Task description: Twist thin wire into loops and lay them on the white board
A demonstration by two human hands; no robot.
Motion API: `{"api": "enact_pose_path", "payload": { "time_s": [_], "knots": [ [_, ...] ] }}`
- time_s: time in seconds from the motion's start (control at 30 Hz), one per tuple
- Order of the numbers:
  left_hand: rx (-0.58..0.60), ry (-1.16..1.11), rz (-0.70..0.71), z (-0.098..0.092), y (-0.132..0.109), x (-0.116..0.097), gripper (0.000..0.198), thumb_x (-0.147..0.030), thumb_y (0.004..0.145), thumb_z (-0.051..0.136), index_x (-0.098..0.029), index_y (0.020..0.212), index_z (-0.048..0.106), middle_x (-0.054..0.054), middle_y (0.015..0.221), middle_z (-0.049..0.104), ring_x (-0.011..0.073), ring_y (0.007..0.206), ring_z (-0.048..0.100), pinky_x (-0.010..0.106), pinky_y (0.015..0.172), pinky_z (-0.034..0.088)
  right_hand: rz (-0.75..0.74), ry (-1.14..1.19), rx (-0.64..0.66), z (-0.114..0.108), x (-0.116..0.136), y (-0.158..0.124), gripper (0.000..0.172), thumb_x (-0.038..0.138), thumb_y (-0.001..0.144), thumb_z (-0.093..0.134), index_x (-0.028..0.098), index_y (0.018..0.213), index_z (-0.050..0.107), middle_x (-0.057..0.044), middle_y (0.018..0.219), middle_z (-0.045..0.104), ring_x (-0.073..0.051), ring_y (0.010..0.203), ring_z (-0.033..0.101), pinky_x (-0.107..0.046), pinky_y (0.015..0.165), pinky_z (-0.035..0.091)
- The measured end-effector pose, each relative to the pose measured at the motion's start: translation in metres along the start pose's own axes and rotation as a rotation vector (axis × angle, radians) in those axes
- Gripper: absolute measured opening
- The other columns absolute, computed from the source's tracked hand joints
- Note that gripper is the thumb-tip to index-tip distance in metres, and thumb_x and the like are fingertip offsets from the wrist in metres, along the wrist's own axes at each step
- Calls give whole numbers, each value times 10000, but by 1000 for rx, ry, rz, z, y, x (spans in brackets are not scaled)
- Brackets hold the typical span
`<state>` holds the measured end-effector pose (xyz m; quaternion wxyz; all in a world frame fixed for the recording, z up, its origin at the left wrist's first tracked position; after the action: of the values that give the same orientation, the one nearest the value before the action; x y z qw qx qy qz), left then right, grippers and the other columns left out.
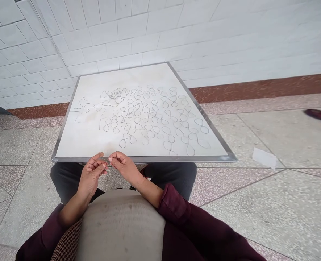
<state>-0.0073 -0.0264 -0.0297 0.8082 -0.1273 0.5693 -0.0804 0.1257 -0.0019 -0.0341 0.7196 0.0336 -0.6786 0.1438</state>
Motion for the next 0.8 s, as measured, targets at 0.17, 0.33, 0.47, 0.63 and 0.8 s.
{"api": "enact_pose_path", "payload": {
  "time_s": [0.17, 0.33, 0.47, 0.63, 0.8],
  "knots": [
    [10, 40, 22, 0, 1, 0, 481, -274, 717, 775, -175, 1163, 624, -11, 757, 651, 108, 685, 569, 228, 625, 466, 7, -2, 7, 1, -1, 0, 264, 469, 846, 613, 206, 839, 595, 29, 699, 533, -132, 655, 464, -281, 653, 405],
    [10, 87, 58, -2, 2, -1, 484, -278, 713, 781, -180, 1161, 626, -16, 745, 637, 112, 679, 558, 233, 619, 463, -11, 20, 28, 4, 0, 0, 255, 456, 843, 633, 205, 815, 597, 40, 703, 528, -120, 645, 454, -270, 643, 393],
    [-12, 112, 82, -4, 4, -1, 484, -273, 708, 785, -185, 1157, 627, -21, 730, 623, 115, 683, 559, 231, 610, 460, -17, 40, 38, 5, 0, 1, 256, 460, 843, 637, 208, 817, 594, 38, 710, 535, -121, 654, 453, -271, 650, 392],
    [-20, 126, 97, -4, 7, -1, 488, -273, 714, 780, -181, 1166, 620, -22, 747, 624, 107, 666, 551, 237, 615, 470, -29, 59, 51, 5, -3, 3, 251, 448, 856, 630, 203, 817, 593, 40, 693, 511, -120, 655, 432, -271, 651, 370],
    [-32, 124, 112, -4, 7, -3, 496, -262, 697, 788, -173, 1157, 623, -31, 712, 605, 111, 658, 552, 239, 609, 461, -25, 81, 69, 8, -4, 3, 239, 438, 861, 628, 205, 820, 597, 34, 713, 534, -123, 664, 437, -279, 671, 379]
  ]
}}
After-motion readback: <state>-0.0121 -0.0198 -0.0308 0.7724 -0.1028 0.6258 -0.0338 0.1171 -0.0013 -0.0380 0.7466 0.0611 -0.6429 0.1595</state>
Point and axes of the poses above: each hand's wrist, its own y-axis towards the middle knuckle, its own z-axis out of the palm, x = y × z, the point moved 7 cm from there along y, towards the middle knuckle
